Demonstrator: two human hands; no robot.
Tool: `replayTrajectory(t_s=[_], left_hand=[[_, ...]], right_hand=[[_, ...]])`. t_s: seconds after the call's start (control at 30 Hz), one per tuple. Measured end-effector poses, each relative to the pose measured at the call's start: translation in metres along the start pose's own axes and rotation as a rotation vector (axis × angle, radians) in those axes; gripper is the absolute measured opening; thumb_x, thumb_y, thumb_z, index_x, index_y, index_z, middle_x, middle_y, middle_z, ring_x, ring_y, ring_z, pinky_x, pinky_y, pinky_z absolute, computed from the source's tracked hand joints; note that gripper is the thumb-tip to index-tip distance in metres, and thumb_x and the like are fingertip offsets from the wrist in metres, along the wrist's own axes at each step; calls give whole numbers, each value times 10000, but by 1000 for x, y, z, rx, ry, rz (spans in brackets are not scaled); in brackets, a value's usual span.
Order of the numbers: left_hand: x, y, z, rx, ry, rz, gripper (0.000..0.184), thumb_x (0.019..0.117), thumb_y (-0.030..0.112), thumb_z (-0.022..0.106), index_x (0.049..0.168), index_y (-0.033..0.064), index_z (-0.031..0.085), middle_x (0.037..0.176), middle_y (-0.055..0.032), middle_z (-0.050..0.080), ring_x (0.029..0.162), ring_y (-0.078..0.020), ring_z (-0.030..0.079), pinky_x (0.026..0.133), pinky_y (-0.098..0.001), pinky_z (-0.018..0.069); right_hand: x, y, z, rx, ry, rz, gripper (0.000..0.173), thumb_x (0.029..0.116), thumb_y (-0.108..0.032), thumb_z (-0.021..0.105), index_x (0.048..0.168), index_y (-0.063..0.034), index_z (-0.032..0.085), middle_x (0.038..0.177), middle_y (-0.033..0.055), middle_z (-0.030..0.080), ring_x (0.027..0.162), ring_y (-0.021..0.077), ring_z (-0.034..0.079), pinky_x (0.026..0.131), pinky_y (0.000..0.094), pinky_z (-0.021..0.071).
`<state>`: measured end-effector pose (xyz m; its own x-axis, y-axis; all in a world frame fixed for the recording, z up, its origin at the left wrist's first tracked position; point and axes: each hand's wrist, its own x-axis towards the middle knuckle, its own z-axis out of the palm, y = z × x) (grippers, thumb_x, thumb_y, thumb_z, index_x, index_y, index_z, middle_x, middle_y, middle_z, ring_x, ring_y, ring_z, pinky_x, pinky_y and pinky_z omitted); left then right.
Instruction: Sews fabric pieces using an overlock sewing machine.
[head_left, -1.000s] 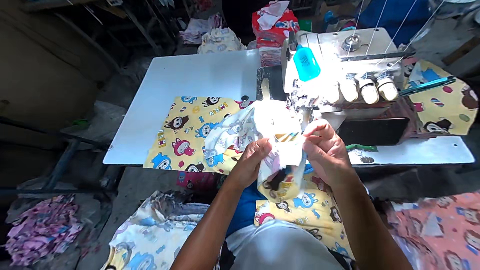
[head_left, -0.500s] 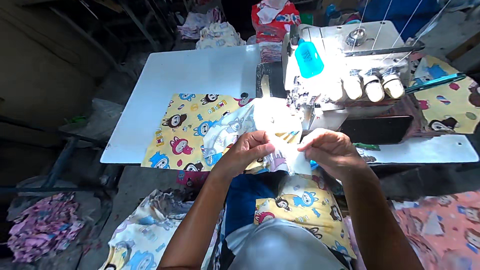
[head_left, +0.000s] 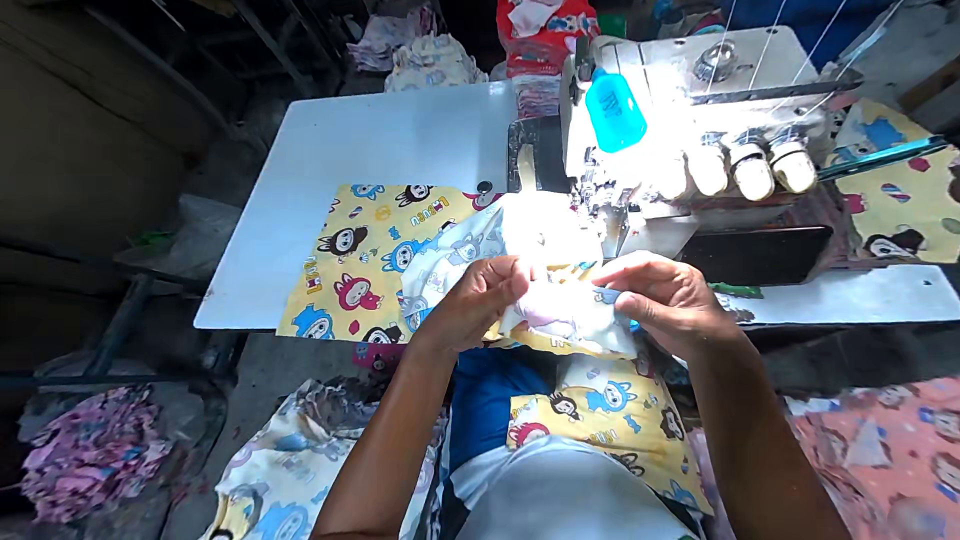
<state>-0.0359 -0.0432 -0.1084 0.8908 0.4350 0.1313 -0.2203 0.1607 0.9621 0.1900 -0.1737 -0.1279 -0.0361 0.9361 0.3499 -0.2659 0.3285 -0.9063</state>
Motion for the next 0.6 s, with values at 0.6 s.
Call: replayTrajectory(t_s=[0.6], left_hand=[[3, -26, 17, -96, -208, -280, 107, 978, 231, 655, 876, 224, 686, 784, 117, 701, 699, 44, 650, 646, -149, 543]], right_hand=[[0, -4, 4, 163, 14, -77, 109, 983, -304, 675, 1085, -267, 660, 909, -157, 681, 803, -65, 650, 733, 127, 557]])
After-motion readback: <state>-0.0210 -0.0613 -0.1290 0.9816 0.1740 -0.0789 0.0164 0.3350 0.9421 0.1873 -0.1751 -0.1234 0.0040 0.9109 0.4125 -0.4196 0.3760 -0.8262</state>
